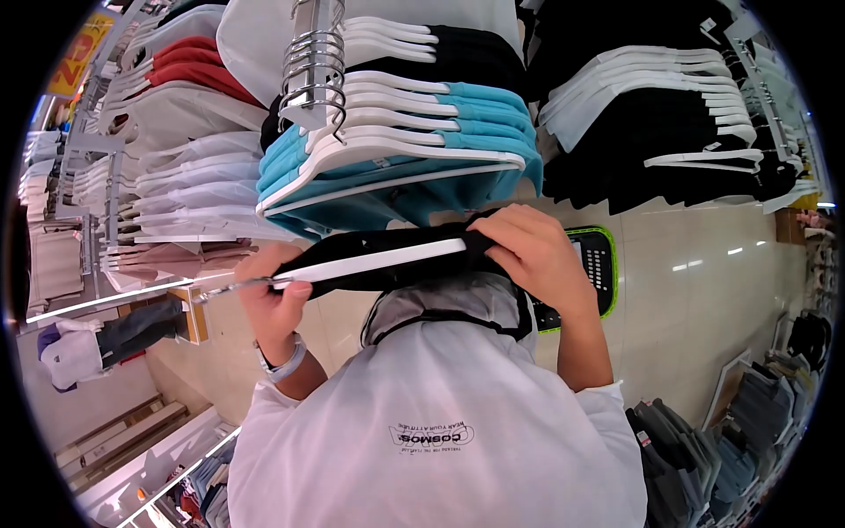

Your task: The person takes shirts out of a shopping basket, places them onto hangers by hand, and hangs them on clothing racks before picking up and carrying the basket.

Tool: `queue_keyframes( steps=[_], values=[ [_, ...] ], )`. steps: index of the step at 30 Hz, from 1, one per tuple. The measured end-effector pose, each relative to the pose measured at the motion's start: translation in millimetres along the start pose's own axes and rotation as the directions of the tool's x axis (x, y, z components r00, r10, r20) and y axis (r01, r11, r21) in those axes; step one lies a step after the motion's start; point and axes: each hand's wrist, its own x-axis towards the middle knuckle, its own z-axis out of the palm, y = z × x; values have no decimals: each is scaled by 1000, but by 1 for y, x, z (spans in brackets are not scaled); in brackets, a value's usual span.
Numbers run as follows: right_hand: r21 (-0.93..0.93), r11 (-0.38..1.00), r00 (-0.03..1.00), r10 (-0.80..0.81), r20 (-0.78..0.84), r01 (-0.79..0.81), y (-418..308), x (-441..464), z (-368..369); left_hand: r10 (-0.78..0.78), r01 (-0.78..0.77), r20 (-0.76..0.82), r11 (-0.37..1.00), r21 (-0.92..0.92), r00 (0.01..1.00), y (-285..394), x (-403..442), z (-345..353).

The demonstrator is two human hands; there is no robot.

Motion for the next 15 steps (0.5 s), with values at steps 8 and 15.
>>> queue_keyframes(
  steps=[8, 15],
  values=[
    [193, 966, 981, 149, 123, -171, -27, 15, 10, 44, -52, 165, 998, 45, 985, -1, 1, 20],
    [133, 988, 996, 77, 43, -82, -9, 13, -1, -20, 12, 67, 993, 121, 998, -40, -7, 5]
  ],
)
